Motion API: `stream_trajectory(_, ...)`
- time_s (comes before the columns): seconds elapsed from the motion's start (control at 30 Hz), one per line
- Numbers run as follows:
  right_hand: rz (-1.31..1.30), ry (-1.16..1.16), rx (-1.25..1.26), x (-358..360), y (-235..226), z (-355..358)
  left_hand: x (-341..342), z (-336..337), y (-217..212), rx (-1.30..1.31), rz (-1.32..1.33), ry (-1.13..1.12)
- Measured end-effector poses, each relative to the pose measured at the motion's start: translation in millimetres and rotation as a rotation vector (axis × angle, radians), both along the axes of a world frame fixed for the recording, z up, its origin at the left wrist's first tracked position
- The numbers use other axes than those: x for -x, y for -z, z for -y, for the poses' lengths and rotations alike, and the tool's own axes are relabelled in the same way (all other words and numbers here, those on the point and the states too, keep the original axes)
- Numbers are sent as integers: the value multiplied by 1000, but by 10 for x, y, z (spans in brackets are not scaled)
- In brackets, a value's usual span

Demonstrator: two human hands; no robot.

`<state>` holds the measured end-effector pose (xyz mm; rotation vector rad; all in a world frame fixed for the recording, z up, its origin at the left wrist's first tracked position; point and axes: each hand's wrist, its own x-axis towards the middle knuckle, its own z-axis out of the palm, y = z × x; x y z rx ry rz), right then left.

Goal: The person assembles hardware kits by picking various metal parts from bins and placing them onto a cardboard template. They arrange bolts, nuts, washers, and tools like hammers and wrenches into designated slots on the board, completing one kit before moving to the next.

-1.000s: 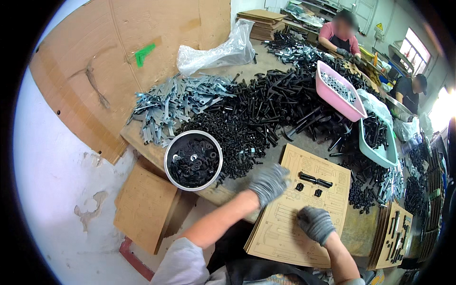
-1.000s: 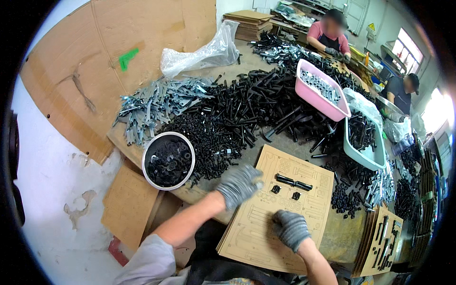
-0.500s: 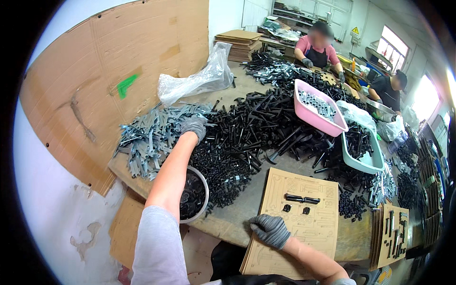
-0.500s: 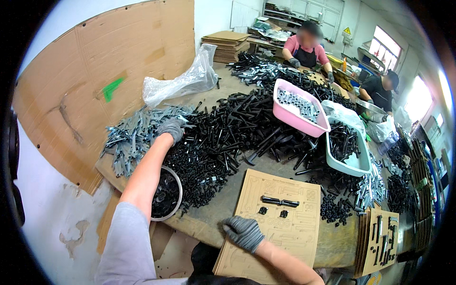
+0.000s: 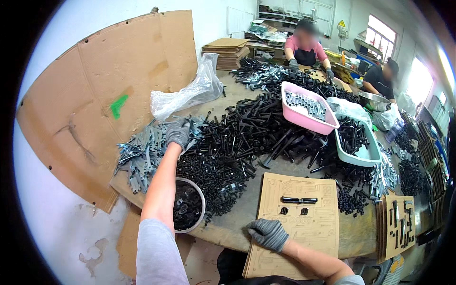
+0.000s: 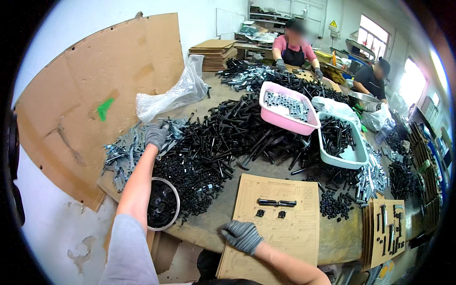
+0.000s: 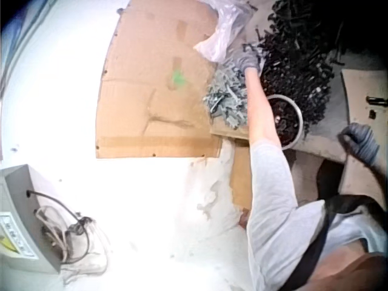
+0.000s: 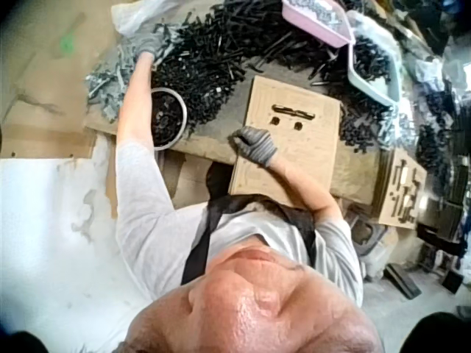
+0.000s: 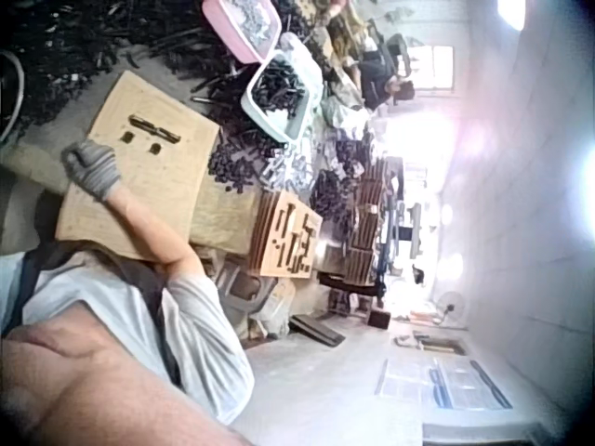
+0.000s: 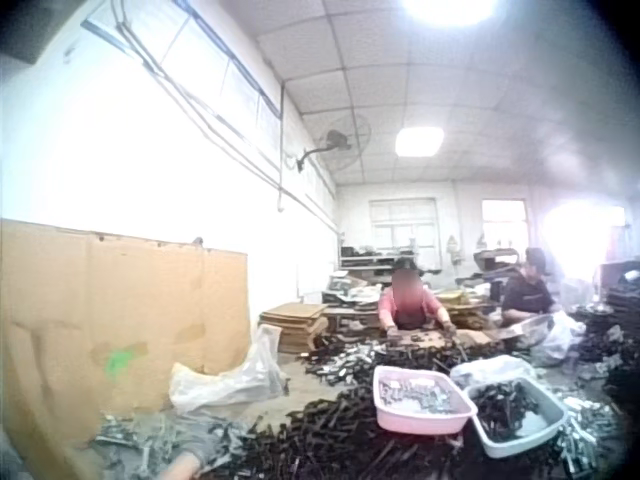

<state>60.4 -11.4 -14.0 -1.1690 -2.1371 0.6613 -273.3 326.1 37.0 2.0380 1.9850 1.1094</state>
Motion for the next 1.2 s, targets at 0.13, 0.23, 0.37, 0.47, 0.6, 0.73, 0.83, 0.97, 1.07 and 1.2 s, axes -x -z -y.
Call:
stream_trajectory(0.13, -110, 71, 218, -63, -41, -58, -32, 391, -370, 124, 761, 237)
stream_trajectory(0.23, -426, 190, 316, -275, 149, -263, -589, 999, -712, 189, 983, 376)
stream_trajectory(0.37, -623, 294, 30, -171, -478, -603, -1053, 1761, -765, 386, 1049, 483)
stream_trajectory(0.47, -386, 186, -160, -109, -837, -745, -1347, 2114, -662, 464, 1127, 548)
stream_trajectory(0.6, -347, 172, 245, -238, -786, -722, -1612, 2244, -405, 490, 1216, 505)
stream_trajectory(0.73, -522, 256, 414, -324, -676, -644, -1654, 2205, -191, 437, 1419, 385)
stream_trajectory(0.83, -712, 289, 501, -451, -584, -621, -1569, 2083, -117, 389, 1273, 242)
stream_trajectory(0.97, -788, 290, 403, -499, -671, -442, -1674, 2283, 64, 250, 806, 190)
stream_trajectory(1.07, -697, 338, 164, -442, -643, -417, -2057, 2478, -79, 427, 827, 538)
stream_trajectory(1.2, -397, 471, -140, -402, -625, -293, -2578, 2791, 129, 359, 1503, 694)
